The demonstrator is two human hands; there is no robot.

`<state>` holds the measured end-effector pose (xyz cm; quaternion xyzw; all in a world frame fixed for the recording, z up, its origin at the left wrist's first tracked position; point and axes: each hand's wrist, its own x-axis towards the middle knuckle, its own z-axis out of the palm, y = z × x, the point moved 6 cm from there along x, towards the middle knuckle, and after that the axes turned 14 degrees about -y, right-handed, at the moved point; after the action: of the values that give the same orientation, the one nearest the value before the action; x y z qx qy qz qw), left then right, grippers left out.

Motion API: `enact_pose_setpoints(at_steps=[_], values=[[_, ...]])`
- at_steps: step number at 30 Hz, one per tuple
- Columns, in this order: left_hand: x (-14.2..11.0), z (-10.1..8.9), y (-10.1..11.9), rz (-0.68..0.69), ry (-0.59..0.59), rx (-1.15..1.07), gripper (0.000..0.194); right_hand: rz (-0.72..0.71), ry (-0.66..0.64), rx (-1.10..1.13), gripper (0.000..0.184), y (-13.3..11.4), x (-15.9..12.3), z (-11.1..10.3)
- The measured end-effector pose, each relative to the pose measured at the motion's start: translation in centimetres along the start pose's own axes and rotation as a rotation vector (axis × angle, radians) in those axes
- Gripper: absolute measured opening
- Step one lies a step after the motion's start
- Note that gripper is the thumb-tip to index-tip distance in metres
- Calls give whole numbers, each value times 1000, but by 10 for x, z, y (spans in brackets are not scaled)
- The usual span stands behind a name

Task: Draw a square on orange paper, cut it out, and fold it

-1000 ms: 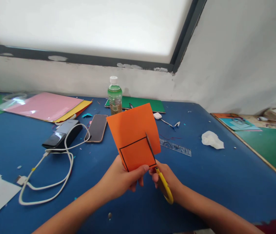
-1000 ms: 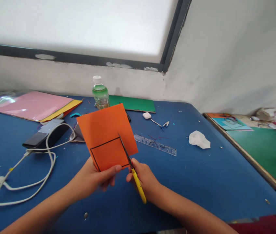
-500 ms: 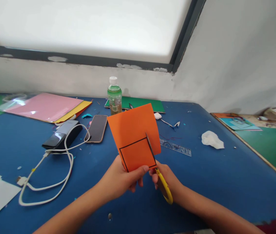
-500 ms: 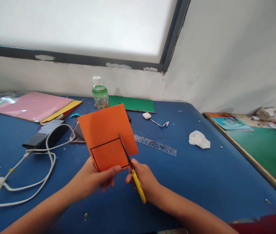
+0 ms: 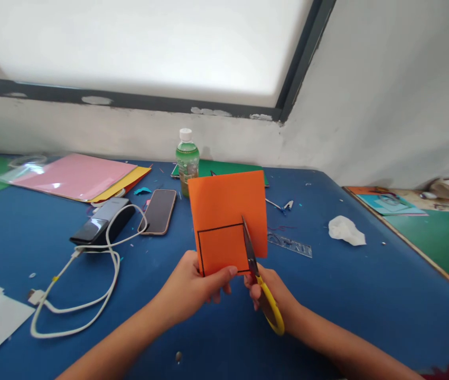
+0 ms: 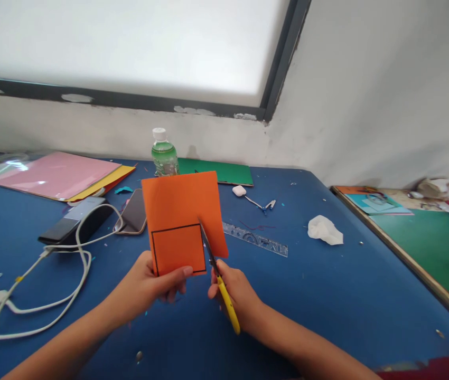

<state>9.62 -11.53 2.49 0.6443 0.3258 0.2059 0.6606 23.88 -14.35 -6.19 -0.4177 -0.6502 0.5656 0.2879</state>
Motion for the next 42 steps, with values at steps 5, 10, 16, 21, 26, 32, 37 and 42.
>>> enact_pose_setpoints(at_steps=[5, 10, 16, 21, 26, 32, 37, 42], values=[[-7, -31, 13, 99, 267, 103, 27, 55, 22, 101, 42, 9, 2, -4], [-12, -44, 21, 233, 457, 52, 21, 18, 4, 61, 47, 6, 1, -1], [-18, -47, 25, 234, 533, 133, 27, 10, -29, -14, 48, -5, 1, 0], [-24, -52, 36, 225, 572, 300, 34, 57, -41, -94, 44, -18, 1, 0], [-26, -53, 40, 194, 601, 348, 35, 79, -50, -120, 45, -21, 0, -1], [-24, -49, 40, 190, 592, 330, 36, 144, -62, 29, 39, -3, 0, 2], [-25, -48, 39, 199, 610, 338, 34, 181, -83, 79, 30, 3, 0, 4], [-26, -48, 39, 200, 615, 331, 34, 116, -89, -18, 41, -10, 0, 0]])
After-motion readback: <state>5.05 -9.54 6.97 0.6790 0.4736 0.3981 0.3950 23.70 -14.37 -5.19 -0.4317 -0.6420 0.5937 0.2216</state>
